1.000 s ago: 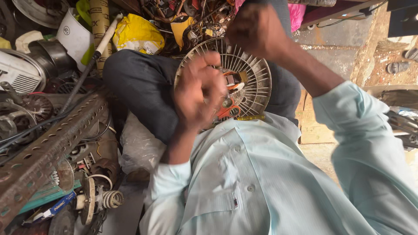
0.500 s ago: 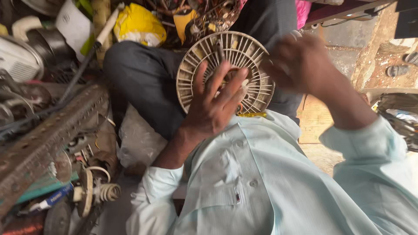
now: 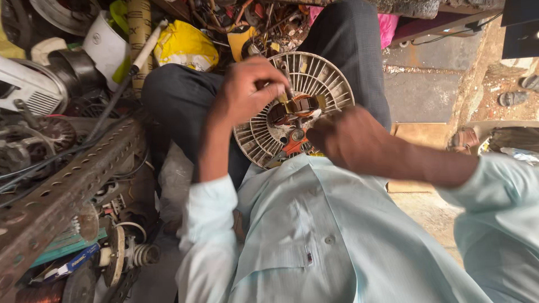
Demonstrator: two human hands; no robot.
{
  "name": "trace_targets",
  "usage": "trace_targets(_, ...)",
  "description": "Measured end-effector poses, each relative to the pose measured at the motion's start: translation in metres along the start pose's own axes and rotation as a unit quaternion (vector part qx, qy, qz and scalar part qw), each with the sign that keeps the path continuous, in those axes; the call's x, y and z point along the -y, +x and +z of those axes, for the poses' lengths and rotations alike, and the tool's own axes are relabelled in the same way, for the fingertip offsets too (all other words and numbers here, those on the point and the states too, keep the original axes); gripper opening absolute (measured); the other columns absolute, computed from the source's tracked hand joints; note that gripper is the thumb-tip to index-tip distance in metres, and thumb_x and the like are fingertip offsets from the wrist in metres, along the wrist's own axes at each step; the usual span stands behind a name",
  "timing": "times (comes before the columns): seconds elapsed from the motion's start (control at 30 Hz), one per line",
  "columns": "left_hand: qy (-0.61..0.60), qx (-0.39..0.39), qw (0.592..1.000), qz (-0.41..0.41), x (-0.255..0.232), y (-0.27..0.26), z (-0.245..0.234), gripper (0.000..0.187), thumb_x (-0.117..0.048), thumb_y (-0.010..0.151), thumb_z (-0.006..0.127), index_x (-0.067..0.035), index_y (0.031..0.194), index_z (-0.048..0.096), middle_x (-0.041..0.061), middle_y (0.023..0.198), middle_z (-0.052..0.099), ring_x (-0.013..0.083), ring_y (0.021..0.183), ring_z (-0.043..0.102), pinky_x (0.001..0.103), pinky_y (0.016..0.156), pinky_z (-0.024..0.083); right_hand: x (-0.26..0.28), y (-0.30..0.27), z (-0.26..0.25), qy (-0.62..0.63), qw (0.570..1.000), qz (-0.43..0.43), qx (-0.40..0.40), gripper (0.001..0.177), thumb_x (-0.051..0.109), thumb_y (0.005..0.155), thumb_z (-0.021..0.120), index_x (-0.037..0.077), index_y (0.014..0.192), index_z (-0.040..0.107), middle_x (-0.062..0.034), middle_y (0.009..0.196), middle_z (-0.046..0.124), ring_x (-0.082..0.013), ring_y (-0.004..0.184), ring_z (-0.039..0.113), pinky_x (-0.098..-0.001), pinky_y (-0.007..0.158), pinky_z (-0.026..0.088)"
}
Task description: The person is repairing an electric motor rotor by hand. They use pliers to adjust and secure small components on the rotor, then use a hammer to tap parts into place. The person repeatedly inspects the rotor and makes adjustments throughout the process.
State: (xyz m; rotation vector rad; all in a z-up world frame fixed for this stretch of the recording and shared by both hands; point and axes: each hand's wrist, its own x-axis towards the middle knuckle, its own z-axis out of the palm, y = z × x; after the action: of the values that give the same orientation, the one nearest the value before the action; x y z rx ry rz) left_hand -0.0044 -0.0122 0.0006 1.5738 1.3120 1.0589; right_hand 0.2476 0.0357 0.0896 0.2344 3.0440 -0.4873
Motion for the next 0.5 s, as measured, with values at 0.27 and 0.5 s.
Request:
trace_targets(0.27,0.429,-0.126,0.869,0.213,-0.069,-0.053,0.066,0.013,-0.017,0.104,0.072,-0.005,0.107,0.075,0.008,0.157,0.042,0.0327,0.145,0.039,0.059,0.121,0.032,-0.09,0.002,0.015,0.182,0.974,-0.031,-0.133,0.008,0.008,0.088,0.075,0.013,0.092,0.079,-0.0023,0.085,0.073,-0.0236,0.076,0.067,-0.0389,0.065,0.052)
trace_targets(0.5,-0.011,-0.2,0.976,0.087,-0.054,-0.053,0.055,0.052,-0.012,0.096,0.074,-0.006,0.142,0.051,0.016,0.148,0.05,0.0269,0.139,0.054,0.039,0.115,0.053,-0.128,0.032,0.076,0.27,0.927,0.112,-0.234,0.006,0.006,0.093,0.08,0.004,0.099,0.077,-0.0125,0.089,0.071,-0.0228,0.079,0.068,-0.0364,0.068,0.053)
